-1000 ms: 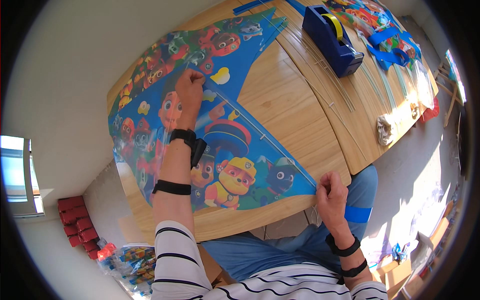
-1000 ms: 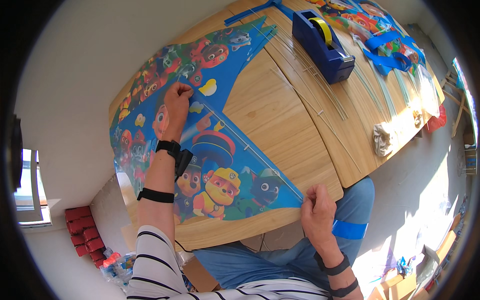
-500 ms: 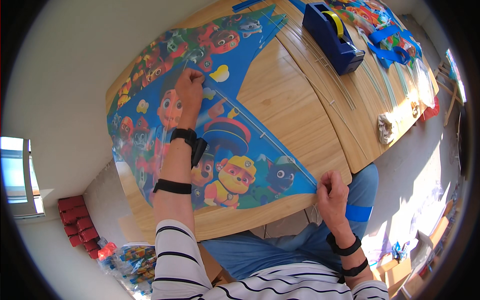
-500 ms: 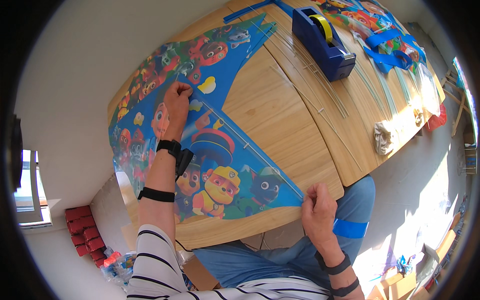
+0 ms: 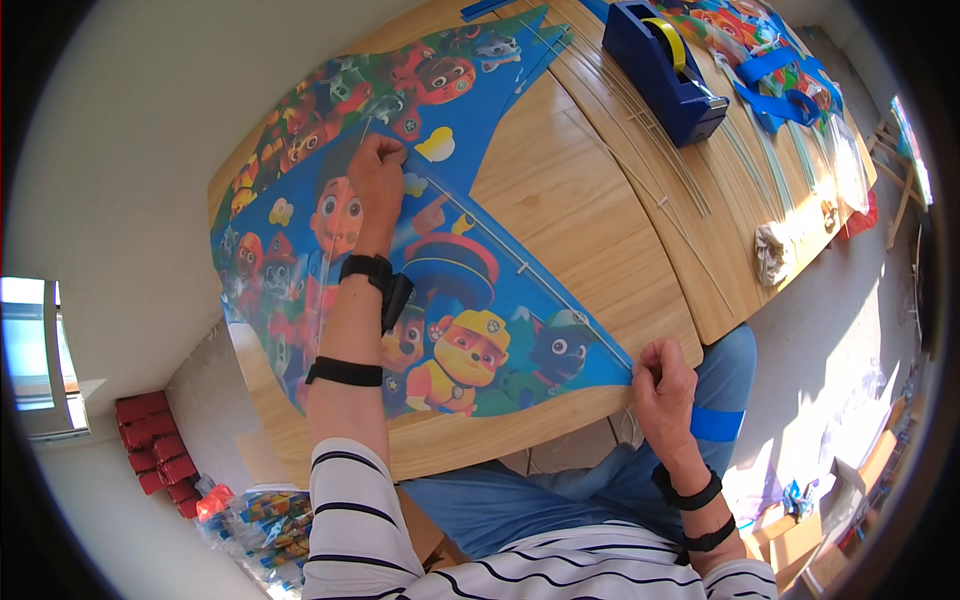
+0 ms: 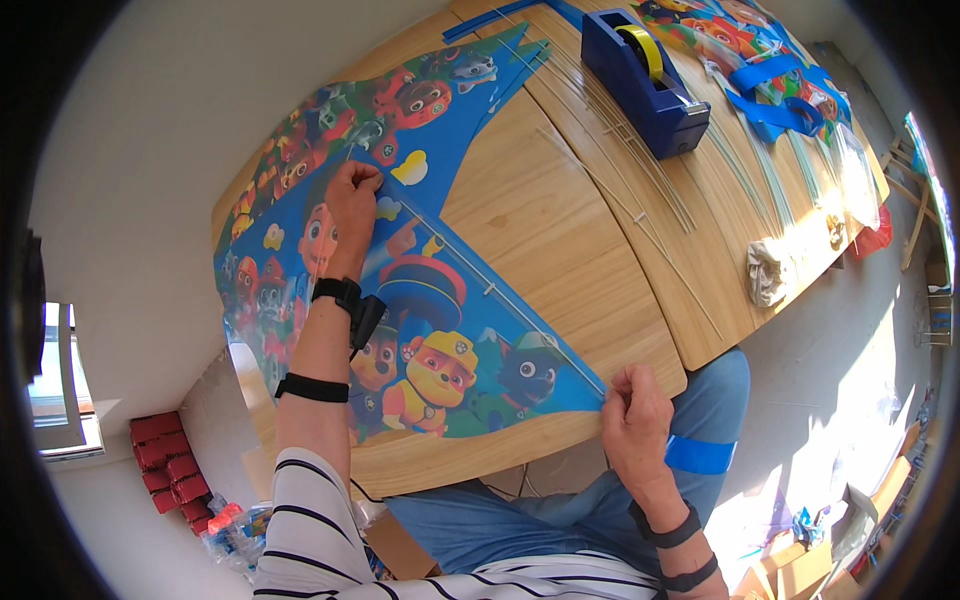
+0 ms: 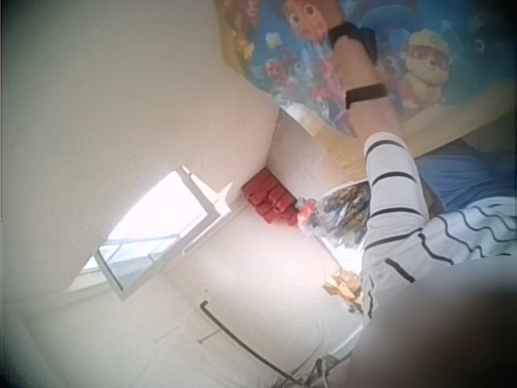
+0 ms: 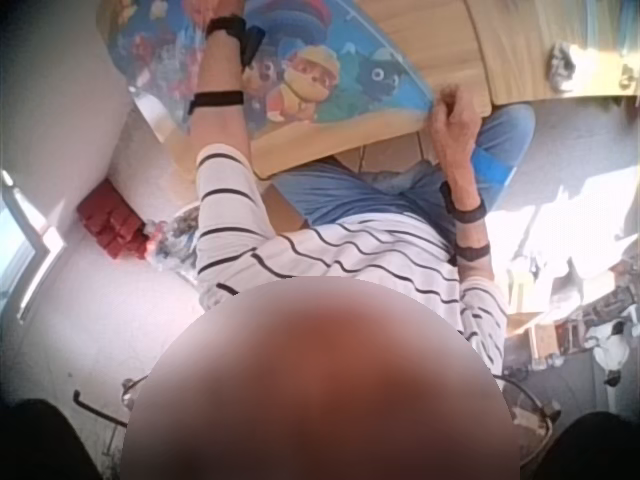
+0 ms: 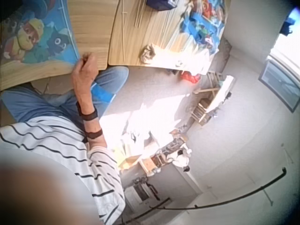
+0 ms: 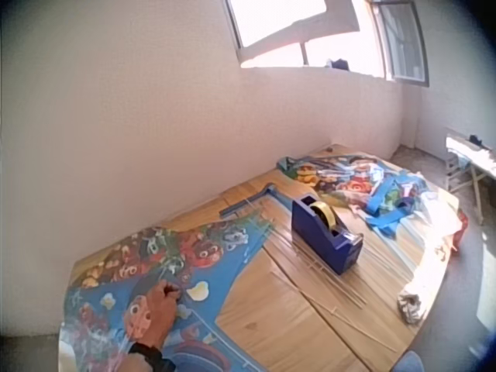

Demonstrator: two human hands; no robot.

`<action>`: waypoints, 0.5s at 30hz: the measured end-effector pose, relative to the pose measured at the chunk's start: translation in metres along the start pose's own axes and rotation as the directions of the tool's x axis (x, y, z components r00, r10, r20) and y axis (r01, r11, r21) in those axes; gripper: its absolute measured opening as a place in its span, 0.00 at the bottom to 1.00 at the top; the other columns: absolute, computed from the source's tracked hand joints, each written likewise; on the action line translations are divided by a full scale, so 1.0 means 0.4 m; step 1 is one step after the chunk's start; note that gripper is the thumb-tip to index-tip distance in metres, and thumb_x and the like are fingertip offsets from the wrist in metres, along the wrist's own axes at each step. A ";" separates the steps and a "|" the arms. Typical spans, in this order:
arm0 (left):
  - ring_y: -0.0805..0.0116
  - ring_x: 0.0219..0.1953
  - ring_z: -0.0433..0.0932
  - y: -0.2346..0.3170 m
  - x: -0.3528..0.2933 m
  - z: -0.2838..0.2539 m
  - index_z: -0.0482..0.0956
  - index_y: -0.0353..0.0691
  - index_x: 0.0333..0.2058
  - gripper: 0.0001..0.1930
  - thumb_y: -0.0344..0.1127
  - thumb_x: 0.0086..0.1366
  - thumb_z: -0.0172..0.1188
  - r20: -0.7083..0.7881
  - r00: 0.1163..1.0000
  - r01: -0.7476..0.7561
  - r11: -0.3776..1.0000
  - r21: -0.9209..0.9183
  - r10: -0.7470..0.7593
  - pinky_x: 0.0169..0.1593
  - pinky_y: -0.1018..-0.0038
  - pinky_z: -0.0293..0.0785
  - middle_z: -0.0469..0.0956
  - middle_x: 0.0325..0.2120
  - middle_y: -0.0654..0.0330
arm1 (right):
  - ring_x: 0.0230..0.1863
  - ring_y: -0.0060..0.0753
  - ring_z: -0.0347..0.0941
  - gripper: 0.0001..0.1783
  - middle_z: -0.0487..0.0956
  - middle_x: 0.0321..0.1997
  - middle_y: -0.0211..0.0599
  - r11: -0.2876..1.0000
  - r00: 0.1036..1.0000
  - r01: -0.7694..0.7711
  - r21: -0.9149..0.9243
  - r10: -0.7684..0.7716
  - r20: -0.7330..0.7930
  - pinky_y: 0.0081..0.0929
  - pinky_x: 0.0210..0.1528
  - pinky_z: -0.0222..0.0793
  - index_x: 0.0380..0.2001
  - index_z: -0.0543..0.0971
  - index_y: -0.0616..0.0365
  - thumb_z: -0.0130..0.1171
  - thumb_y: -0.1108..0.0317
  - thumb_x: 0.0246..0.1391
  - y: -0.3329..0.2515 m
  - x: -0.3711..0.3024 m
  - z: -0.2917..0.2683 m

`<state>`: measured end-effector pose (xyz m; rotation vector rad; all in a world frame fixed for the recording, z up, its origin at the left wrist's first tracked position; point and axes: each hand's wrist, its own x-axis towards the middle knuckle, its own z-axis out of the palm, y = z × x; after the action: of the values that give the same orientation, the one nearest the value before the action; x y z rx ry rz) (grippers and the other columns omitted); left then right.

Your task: Assembling a plastic kite by applying adhesive tape to structural sticks.

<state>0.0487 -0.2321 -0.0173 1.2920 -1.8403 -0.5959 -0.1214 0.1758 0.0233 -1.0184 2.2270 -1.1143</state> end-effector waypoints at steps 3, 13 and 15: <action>0.63 0.27 0.78 -0.005 0.002 0.000 0.79 0.36 0.27 0.04 0.25 0.51 0.64 -0.005 1.000 -0.017 1.000 0.013 0.017 0.34 0.69 0.72 0.80 0.24 0.56 | 0.26 0.48 0.74 0.10 0.73 0.23 0.45 1.000 1.000 0.003 -0.006 -0.003 -0.004 0.34 0.29 0.68 0.30 0.69 0.61 0.54 0.84 0.44 0.002 -0.001 0.003; 0.64 0.26 0.77 0.005 0.001 -0.005 0.78 0.36 0.26 0.04 0.25 0.51 0.64 -0.018 1.000 -0.008 1.000 0.011 0.009 0.33 0.69 0.72 0.79 0.23 0.57 | 0.27 0.47 0.74 0.10 0.73 0.24 0.45 1.000 1.000 0.000 -0.003 0.000 -0.005 0.34 0.30 0.69 0.30 0.69 0.62 0.54 0.84 0.44 0.002 -0.001 0.002; 0.64 0.26 0.77 0.005 0.000 -0.006 0.78 0.36 0.26 0.04 0.25 0.51 0.64 -0.024 1.000 -0.005 1.000 0.005 0.005 0.33 0.69 0.72 0.79 0.23 0.57 | 0.27 0.48 0.75 0.10 0.74 0.24 0.46 1.000 1.000 0.008 -0.006 -0.008 -0.003 0.33 0.30 0.69 0.30 0.69 0.62 0.54 0.84 0.44 0.000 0.000 0.001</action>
<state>0.0494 -0.2312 -0.0145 1.2922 -1.8259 -0.5721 -0.1213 0.1756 0.0232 -1.0300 2.2318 -1.1132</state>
